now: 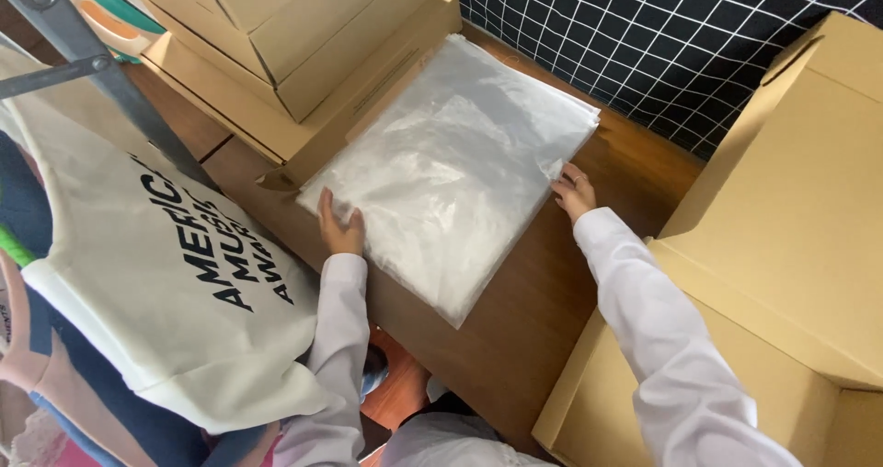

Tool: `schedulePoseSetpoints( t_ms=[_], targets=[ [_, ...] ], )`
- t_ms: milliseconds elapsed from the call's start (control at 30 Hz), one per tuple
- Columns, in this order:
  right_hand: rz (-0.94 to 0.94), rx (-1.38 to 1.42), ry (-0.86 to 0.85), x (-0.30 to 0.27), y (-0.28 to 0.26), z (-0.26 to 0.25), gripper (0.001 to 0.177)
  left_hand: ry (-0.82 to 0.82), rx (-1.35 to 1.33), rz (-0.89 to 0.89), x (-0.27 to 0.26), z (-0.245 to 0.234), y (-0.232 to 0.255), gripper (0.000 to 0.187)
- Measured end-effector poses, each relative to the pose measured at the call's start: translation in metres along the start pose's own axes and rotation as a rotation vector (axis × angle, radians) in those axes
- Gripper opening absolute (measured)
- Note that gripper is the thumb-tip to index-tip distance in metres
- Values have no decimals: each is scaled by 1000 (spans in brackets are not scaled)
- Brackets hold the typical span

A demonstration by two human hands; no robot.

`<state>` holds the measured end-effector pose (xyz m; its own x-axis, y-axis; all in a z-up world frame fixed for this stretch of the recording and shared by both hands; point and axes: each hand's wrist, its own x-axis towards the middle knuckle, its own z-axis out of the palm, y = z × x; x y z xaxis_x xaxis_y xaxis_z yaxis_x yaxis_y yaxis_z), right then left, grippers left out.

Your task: The person hangs a denim garment on a hanger and then packs a striped garment into a plastic bag and a cardboard box.

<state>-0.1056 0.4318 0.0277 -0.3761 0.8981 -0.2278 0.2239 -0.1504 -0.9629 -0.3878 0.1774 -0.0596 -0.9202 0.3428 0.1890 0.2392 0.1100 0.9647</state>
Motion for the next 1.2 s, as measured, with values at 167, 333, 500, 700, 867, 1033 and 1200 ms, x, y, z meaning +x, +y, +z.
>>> schedulePoseSetpoints(
  t_ms=[167,333,500,700,867,1033,1200],
  targets=[
    [6,-127,-76,15,7,0,54,5,473,324,2,-5,-3,61],
    [14,-203,-108,41,35,-6,57,55,654,217,3,-5,-9,66],
    [-11,-113,-43,26,27,2,53,68,727,121,-1,-14,38,68],
    [-79,-89,-5,13,17,10,67,35,686,361,-3,-18,11,55],
    [-257,-890,-83,-14,20,31,66,-198,820,217,-21,-19,13,62],
    [-130,-1200,-325,-23,19,26,68,-325,916,133,-19,-20,11,67],
    [70,-1253,-164,43,78,-22,77,-338,901,94,-12,-18,0,70]
  ],
)
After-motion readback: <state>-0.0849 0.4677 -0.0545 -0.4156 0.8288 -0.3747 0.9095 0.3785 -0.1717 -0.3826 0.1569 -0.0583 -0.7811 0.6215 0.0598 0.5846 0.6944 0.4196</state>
